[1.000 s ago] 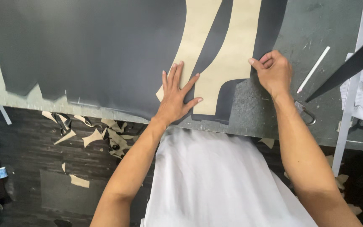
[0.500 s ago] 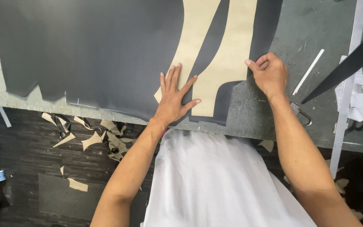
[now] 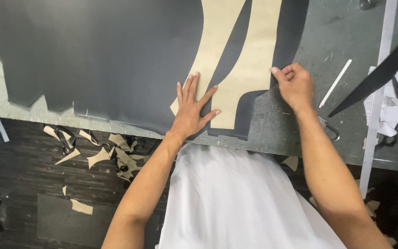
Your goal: The person places a beige paper pattern onto a large sheet of dark gray fabric and secures it with a padlock and metal weights. Using shears, the person cuts the fabric along the pattern's outline, then removes the pattern and weights to reveal the cut piece. The process is repeated for a second pattern piece.
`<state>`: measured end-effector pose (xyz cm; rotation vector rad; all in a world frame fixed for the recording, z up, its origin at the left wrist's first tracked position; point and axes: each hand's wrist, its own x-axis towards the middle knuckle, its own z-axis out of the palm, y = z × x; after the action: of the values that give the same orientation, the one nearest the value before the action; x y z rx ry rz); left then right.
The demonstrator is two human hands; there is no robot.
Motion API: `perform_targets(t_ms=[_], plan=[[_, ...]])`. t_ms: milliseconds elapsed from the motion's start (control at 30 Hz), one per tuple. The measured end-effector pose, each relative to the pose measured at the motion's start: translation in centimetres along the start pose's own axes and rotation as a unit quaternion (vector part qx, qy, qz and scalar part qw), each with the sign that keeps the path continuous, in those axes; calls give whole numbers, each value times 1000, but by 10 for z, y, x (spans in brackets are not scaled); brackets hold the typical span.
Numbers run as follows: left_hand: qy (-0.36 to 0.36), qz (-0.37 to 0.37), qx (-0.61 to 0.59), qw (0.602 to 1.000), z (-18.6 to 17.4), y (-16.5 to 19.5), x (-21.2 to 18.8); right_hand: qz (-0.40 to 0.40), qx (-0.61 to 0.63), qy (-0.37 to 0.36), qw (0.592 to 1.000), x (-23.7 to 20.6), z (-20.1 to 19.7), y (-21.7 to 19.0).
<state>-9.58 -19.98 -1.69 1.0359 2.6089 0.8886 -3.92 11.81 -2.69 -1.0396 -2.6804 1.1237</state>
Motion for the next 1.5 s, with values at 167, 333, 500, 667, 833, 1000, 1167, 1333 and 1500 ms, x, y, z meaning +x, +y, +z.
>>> perform_targets(t_ms=[167,333,500,667,833,1000,1167,1333,1500], plan=[[5,2,-10,1000,-8,4,2,-115,97,8,989,-41,-43,24],[36,43,37,998,-10,19,21,60,28,62,996,-93,-86,68],[38,192,36,980,7,22,103,83,35,109,990,-126,-75,78],[-9,261,86,961,38,16,168,86,-42,162,982,-139,-54,63],[-28,232,87,968,52,4,173,106,-75,220,967,-143,-50,60],[-27,235,62,970,56,1,170,100,-153,227,957,-146,-46,69],[-35,234,75,969,55,2,170,108,-103,246,958,-146,-42,54],[-42,227,80,970,56,1,171,30,42,242,969,-157,-34,-4],[-39,230,76,969,56,-1,169,-173,1,102,980,-163,-2,-65]])
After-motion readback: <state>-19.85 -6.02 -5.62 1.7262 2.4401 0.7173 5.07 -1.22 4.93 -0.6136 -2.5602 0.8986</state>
